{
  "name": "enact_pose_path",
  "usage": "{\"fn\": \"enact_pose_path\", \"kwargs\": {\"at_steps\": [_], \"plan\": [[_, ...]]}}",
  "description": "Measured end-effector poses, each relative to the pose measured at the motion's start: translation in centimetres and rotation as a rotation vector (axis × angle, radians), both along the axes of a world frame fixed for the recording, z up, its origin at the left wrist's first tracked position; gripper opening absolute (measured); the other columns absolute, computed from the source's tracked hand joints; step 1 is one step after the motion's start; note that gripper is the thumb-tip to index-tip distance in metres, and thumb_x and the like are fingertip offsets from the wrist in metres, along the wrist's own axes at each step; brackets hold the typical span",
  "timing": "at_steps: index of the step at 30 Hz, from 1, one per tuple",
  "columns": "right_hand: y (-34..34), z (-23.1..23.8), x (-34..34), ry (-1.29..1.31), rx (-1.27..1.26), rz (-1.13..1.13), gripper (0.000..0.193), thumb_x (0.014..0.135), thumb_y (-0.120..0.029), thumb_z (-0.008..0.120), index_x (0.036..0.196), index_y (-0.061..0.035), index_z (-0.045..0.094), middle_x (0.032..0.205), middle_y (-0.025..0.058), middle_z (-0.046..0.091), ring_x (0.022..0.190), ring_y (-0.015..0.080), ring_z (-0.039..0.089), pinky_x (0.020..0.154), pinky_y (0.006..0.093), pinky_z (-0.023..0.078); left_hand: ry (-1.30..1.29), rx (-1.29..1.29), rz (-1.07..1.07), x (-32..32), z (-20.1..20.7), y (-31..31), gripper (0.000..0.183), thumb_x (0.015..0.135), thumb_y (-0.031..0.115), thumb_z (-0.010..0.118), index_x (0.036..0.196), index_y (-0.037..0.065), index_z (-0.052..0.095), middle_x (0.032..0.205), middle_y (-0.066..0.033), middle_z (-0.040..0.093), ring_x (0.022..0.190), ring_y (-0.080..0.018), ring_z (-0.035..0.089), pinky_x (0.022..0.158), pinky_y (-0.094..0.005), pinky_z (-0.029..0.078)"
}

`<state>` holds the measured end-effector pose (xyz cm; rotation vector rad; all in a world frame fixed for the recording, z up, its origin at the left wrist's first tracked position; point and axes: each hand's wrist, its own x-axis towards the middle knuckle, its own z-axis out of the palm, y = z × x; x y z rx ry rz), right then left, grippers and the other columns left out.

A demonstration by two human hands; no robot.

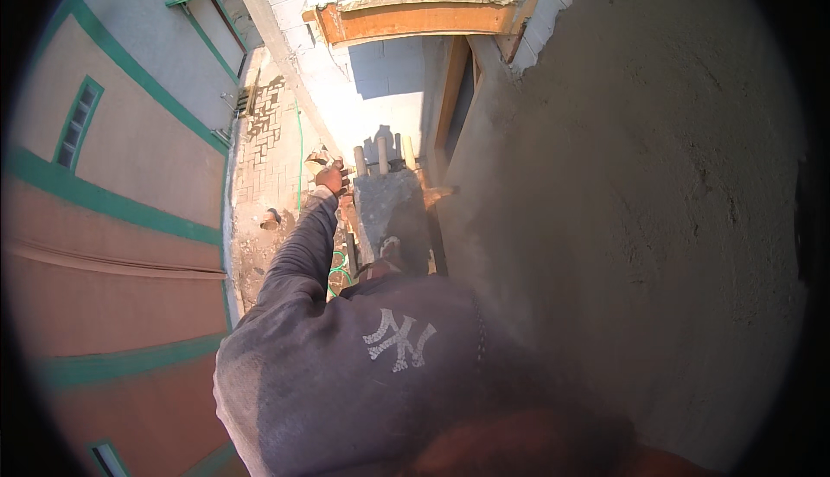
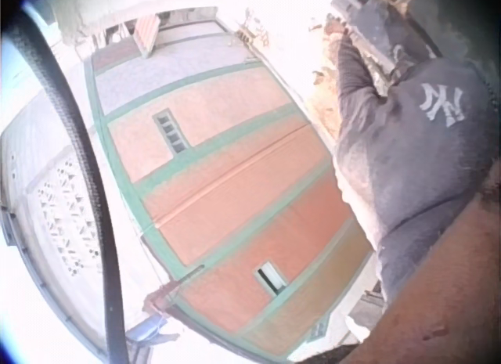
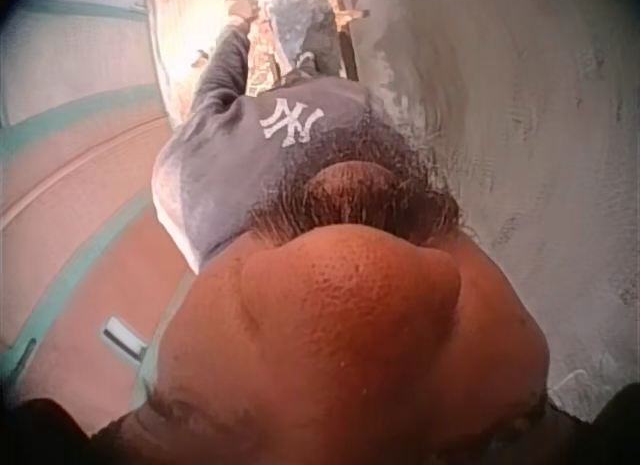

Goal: The person secures wooden molding pieces around a doorway using a hammer and nails, then fits a large concrete slab into place above the opening.

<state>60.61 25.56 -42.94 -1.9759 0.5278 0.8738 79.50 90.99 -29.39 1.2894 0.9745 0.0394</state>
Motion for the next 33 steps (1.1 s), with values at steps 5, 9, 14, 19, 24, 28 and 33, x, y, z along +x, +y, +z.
{"fn": "enact_pose_path", "kwargs": {"at_steps": [5, 9, 14, 19, 24, 28, 33], "plan": [[9.3, 6.0, 10.2, -0.303, 0.021, 0.272, 0.024, 0.092, -0.022, 0.059, 0.102, -0.0014, 0.066, 0.081, 0.0085, 0.066, 0.072, 0.0211, 0.062, 0.063, 0.0424, 0.048, -0.481, 0.377, 0.170, 12.9, 17.7, 11.0, 0.050, 0.098, 0.042, 0.064, 0.111, -0.006, 0.071, 0.105, -0.0145, 0.076, 0.089, -0.0218, 0.070, 0.074, -0.0350, 0.052], [22.1, 22.7, 20.6, -0.575, 0.138, 0.398, 0.028, 0.097, -0.020, 0.058, 0.117, -0.0025, 0.064, 0.077, 0.0039, 0.059, 0.062, 0.0150, 0.055, 0.057, 0.0339, 0.046, -0.345, 0.573, -0.004, 20.6, 29.1, 21.7, 0.080, 0.095, 0.056, 0.059, 0.143, -0.008, 0.054, 0.134, -0.0177, 0.067, 0.111, -0.0247, 0.060, 0.099, -0.0424, 0.047], [34.8, 30.5, 29.4, -0.700, 0.648, 0.284, 0.032, 0.108, -0.034, 0.056, 0.091, -0.0078, 0.052, 0.070, -0.0047, 0.047, 0.060, 0.0046, 0.043, 0.053, 0.0249, 0.038, -0.143, 0.606, -0.267, 28.3, 34.8, 21.8, 0.071, 0.100, 0.052, 0.049, 0.139, -0.007, 0.053, 0.127, -0.0250, 0.065, 0.112, -0.0344, 0.063, 0.097, -0.0456, 0.051], [47.5, 28.7, 34.0, -0.444, 0.880, 0.198, 0.051, 0.107, -0.055, 0.050, 0.077, -0.0134, 0.044, 0.062, -0.0046, 0.041, 0.051, 0.0074, 0.040, 0.047, 0.0264, 0.035, -0.115, 0.984, -0.560, 35.6, 29.7, 25.2, 0.059, 0.105, 0.043, 0.041, 0.133, -0.007, 0.056, 0.118, -0.0278, 0.067, 0.107, -0.0380, 0.066, 0.092, -0.0461, 0.054], [56.5, 29.2, 33.6, -0.231, 1.215, -0.107, 0.051, 0.105, -0.058, 0.050, 0.080, -0.0142, 0.045, 0.060, -0.0053, 0.041, 0.043, 0.0076, 0.038, 0.038, 0.0274, 0.034, -0.131, 1.722, -0.844, 36.8, 24.2, 35.4, 0.052, 0.110, 0.034, 0.032, 0.128, -0.007, 0.059, 0.110, -0.0307, 0.069, 0.101, -0.0415, 0.069, 0.087, -0.0467, 0.058], [62.3, 26.5, 34.5, -0.051, 1.272, -0.240, 0.051, 0.104, -0.060, 0.051, 0.082, -0.0149, 0.045, 0.060, -0.0038, 0.041, 0.045, 0.0090, 0.041, 0.039, 0.0282, 0.034, -0.181, 1.315, -0.764, 39.2, 25.8, 29.4, 0.053, 0.111, 0.036, 0.030, 0.131, -0.005, 0.058, 0.115, -0.0301, 0.067, 0.106, -0.0427, 0.067, 0.087, -0.0503, 0.058], [60.1, 28.1, 35.3, 0.075, 1.221, -0.088, 0.048, 0.105, -0.059, 0.049, 0.085, -0.0159, 0.045, 0.061, -0.0030, 0.039, 0.047, 0.0103, 0.037, 0.042, 0.0307, 0.033, -0.122, 0.980, -0.590, 35.0, 29.0, 25.8, 0.057, 0.110, 0.042, 0.030, 0.138, -0.001, 0.055, 0.127, -0.0282, 0.062, 0.116, -0.0435, 0.062, 0.088, -0.0561, 0.056]]}}
